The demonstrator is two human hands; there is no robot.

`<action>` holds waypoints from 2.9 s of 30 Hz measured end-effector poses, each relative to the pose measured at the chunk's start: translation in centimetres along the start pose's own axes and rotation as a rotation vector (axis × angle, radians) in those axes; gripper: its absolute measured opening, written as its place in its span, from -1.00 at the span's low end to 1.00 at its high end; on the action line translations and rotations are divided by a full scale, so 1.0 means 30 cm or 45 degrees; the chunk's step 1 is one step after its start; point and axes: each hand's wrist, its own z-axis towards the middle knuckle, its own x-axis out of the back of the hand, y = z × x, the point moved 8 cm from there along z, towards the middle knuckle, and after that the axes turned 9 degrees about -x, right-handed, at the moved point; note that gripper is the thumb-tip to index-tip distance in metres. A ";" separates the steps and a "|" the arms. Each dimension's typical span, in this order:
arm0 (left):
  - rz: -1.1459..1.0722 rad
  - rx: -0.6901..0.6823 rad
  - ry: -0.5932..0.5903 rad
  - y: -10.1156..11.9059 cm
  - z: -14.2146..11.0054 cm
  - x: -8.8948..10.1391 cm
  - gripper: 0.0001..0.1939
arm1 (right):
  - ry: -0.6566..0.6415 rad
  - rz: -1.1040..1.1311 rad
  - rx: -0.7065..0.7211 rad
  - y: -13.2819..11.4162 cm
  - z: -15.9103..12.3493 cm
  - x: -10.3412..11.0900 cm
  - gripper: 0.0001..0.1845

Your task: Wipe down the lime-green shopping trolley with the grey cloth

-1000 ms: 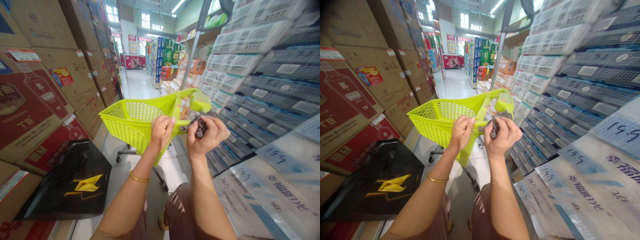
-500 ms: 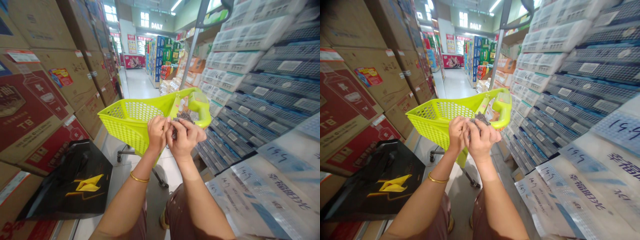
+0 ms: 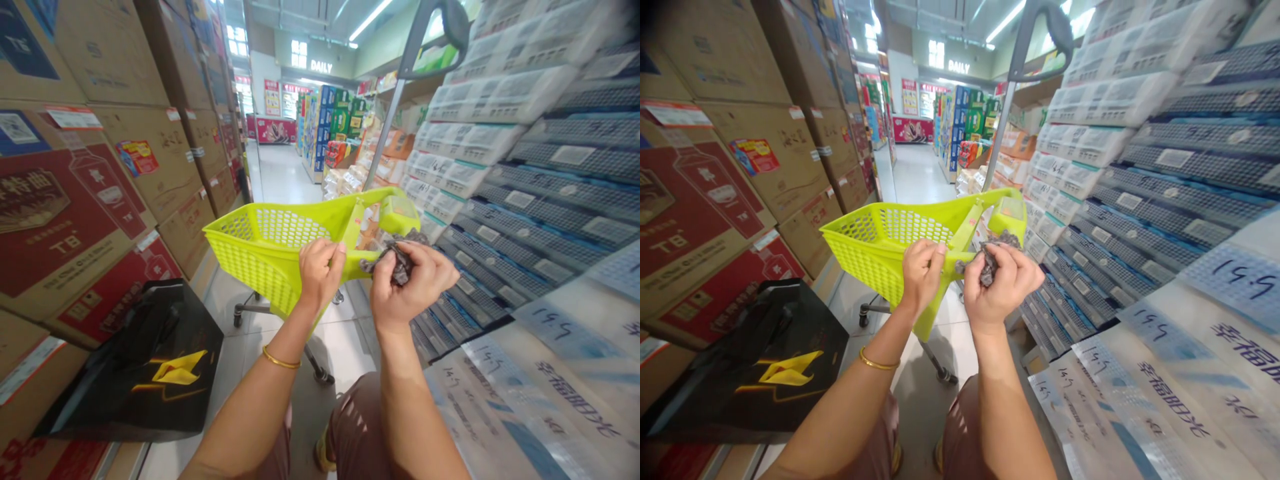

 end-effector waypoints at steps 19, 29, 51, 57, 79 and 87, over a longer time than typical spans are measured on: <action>-0.245 0.032 0.111 -0.063 0.023 0.067 -0.62 | 0.026 0.161 0.184 -0.057 -0.015 0.002 -0.84; -0.370 0.012 0.121 -0.137 0.044 0.128 -0.65 | -0.089 0.419 0.121 -0.078 -0.013 -0.020 -0.85; -0.108 -0.007 0.098 0.024 0.035 0.192 -0.67 | -0.208 0.673 -0.071 -0.084 -0.024 -0.091 -0.98; -0.123 -0.014 0.229 0.010 0.025 0.235 -0.66 | -0.151 0.659 -0.375 0.037 -0.014 -0.130 -0.91; -0.069 -0.029 0.265 0.011 0.014 0.252 -0.64 | -0.245 0.734 -0.079 -0.118 -0.044 -0.109 -0.88; -0.051 -0.038 0.274 0.011 0.008 0.251 -0.62 | -0.175 0.698 -0.358 -0.026 -0.012 -0.131 -0.83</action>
